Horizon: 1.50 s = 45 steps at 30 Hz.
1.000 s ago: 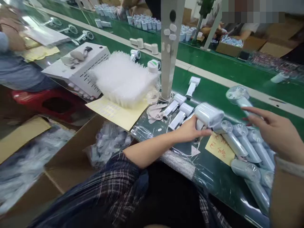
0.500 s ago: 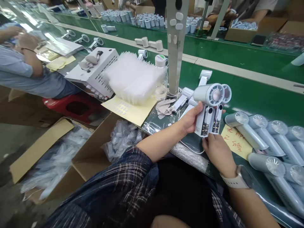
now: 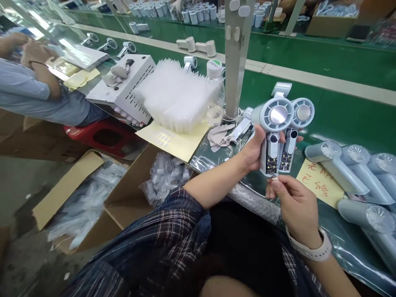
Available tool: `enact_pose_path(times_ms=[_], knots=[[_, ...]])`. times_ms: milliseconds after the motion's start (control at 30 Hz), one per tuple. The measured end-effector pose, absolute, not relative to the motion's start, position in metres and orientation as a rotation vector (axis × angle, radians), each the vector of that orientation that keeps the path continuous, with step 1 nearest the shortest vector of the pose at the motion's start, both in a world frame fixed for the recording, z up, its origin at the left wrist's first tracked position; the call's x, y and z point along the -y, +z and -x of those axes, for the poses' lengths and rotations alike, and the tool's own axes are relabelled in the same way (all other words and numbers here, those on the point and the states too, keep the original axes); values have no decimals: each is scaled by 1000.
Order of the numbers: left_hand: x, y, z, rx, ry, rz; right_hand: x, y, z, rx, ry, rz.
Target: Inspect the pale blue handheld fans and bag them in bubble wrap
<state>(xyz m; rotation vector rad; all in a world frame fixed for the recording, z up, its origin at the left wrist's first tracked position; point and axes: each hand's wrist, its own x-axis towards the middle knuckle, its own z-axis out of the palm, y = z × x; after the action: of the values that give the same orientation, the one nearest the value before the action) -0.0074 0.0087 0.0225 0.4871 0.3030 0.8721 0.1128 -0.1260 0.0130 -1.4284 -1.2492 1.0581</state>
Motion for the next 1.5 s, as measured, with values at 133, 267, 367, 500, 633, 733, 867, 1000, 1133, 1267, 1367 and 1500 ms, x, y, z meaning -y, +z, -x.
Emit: enact_pose_path(times_ms=[133,267,367,500,633,733,867,1000,1133,1267,1367,1500], knots=[[-6,27,10,-286,896,-498,130,12,-114,1311,1068,1428],[-6,18,6,-257,954,-602,132,9,-98,1035,1152,1282],[-4,11,1,-244,1009,-648,133,8,-89,933,1178,1208],[-3,15,3,-245,1032,-537,132,10,-98,1256,988,1330],[-4,26,8,-244,1016,-430,131,11,-108,1329,811,1405],[-4,30,10,-260,967,-480,132,8,-107,1157,881,1427],[-2,30,9,-325,964,-581,135,4,-103,998,996,1335],[2,24,9,-354,978,-675,139,6,-94,872,1044,1298],[8,18,8,-258,1085,-723,138,9,-84,837,1055,1313],[8,18,7,-260,1093,-724,135,9,-91,992,1020,1363],[5,22,7,-342,1107,-675,138,11,-109,1258,904,1410],[4,29,13,-290,1078,-702,134,12,-135,1355,610,1487]])
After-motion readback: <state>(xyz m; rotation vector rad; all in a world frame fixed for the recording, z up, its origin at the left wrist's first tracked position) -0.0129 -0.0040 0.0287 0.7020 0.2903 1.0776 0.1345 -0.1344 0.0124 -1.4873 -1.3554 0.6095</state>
